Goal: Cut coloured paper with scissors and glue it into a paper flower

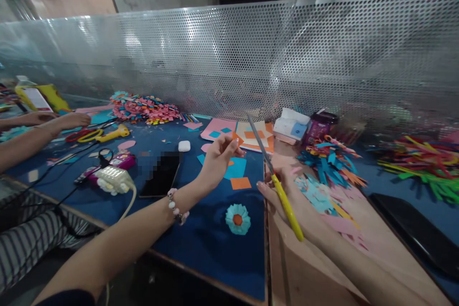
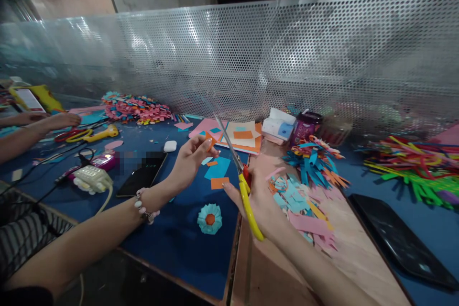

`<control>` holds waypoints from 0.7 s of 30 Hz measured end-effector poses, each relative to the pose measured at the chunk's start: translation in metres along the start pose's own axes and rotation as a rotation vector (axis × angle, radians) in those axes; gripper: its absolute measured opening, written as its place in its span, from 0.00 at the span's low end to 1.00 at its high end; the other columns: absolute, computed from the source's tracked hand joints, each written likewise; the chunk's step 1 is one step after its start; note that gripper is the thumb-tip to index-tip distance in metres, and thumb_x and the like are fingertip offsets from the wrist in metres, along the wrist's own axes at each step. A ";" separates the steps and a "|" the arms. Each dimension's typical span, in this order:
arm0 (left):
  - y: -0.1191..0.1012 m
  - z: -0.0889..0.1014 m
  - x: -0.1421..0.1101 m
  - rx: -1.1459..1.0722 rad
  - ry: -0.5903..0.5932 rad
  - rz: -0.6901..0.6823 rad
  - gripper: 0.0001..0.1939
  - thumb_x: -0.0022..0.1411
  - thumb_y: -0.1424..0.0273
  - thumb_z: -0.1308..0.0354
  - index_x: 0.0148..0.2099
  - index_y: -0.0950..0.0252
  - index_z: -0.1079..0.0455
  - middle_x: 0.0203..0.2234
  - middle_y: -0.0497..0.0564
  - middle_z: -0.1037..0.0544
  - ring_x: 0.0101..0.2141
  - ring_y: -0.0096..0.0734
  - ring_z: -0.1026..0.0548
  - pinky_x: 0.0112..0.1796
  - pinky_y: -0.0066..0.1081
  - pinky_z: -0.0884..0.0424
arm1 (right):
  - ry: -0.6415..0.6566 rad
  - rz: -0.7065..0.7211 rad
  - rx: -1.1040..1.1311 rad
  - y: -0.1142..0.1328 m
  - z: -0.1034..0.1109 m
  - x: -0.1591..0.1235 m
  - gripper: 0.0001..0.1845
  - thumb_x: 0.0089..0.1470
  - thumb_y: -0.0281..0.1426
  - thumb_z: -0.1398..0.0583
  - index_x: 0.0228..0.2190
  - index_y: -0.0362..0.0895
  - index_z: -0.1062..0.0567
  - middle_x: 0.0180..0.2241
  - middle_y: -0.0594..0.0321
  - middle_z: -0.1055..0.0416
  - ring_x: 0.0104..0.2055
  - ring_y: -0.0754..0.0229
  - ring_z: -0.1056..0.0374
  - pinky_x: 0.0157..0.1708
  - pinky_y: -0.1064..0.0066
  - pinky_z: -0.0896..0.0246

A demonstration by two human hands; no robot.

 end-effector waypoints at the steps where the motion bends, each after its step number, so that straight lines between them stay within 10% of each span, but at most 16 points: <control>1: -0.001 0.000 0.000 -0.003 -0.002 -0.006 0.10 0.55 0.64 0.39 0.32 0.65 0.34 0.23 0.47 0.27 0.28 0.26 0.27 0.37 0.30 0.31 | 0.019 -0.001 0.020 0.002 0.000 -0.001 0.17 0.48 0.45 0.42 0.30 0.46 0.38 0.24 0.66 0.37 0.25 0.62 0.40 0.24 0.70 0.41; 21: -0.015 -0.001 -0.002 0.013 -0.069 -0.026 0.05 0.52 0.69 0.38 0.31 0.65 0.30 0.25 0.47 0.28 0.30 0.25 0.29 0.33 0.27 0.32 | 0.123 -0.010 -0.037 -0.011 -0.001 0.000 0.17 0.51 0.46 0.45 0.25 0.45 0.35 0.20 0.65 0.36 0.21 0.62 0.40 0.20 0.72 0.47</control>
Point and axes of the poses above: each hand's wrist, its own x-axis towards the middle knuckle, its own z-axis out of the back of the hand, y = z × x, the point moved 4 cm from there along x, towards the middle knuckle
